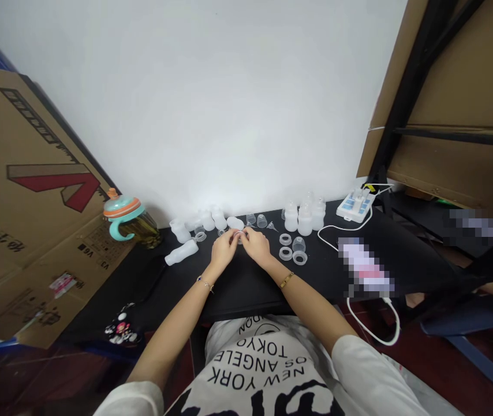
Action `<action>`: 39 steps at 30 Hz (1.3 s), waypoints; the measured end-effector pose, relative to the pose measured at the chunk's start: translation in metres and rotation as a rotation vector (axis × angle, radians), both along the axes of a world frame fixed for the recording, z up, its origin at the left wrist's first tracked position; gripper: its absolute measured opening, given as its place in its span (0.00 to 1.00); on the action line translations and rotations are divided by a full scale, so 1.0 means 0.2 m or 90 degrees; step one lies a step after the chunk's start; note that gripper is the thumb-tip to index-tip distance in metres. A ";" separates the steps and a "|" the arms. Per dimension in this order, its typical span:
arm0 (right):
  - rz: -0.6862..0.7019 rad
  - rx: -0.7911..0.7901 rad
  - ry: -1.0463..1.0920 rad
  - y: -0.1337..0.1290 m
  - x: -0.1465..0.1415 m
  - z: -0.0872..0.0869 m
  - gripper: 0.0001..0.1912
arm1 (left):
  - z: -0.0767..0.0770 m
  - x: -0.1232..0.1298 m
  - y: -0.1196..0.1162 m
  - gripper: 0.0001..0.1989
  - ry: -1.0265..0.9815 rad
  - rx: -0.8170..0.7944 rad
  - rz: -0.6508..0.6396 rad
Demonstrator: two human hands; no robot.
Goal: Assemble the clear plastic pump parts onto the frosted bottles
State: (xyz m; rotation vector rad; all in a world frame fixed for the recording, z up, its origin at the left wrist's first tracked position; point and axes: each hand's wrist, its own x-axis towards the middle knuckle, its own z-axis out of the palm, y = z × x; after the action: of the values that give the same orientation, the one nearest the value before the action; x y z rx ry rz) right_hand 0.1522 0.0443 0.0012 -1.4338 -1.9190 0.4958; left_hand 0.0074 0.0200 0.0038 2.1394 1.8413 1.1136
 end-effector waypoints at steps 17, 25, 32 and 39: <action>0.012 -0.020 0.008 0.00 -0.01 -0.01 0.09 | -0.03 -0.01 0.03 0.13 -0.114 -0.026 -0.007; 0.038 0.000 0.035 0.01 -0.01 -0.01 0.08 | -0.01 -0.02 0.03 0.13 -0.086 -0.020 0.012; 0.044 -0.035 0.125 0.01 -0.01 -0.02 0.09 | -0.02 0.00 0.02 0.11 -0.133 -0.041 0.002; 0.051 -0.043 0.130 0.01 -0.01 -0.02 0.09 | -0.02 -0.01 0.02 0.09 -0.140 -0.036 -0.008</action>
State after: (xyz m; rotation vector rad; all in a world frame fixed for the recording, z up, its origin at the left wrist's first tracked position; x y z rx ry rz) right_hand 0.1508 0.0462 -0.0019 -1.2972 -1.8161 0.7231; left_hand 0.0056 0.0248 -0.0009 1.9095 1.7387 1.2232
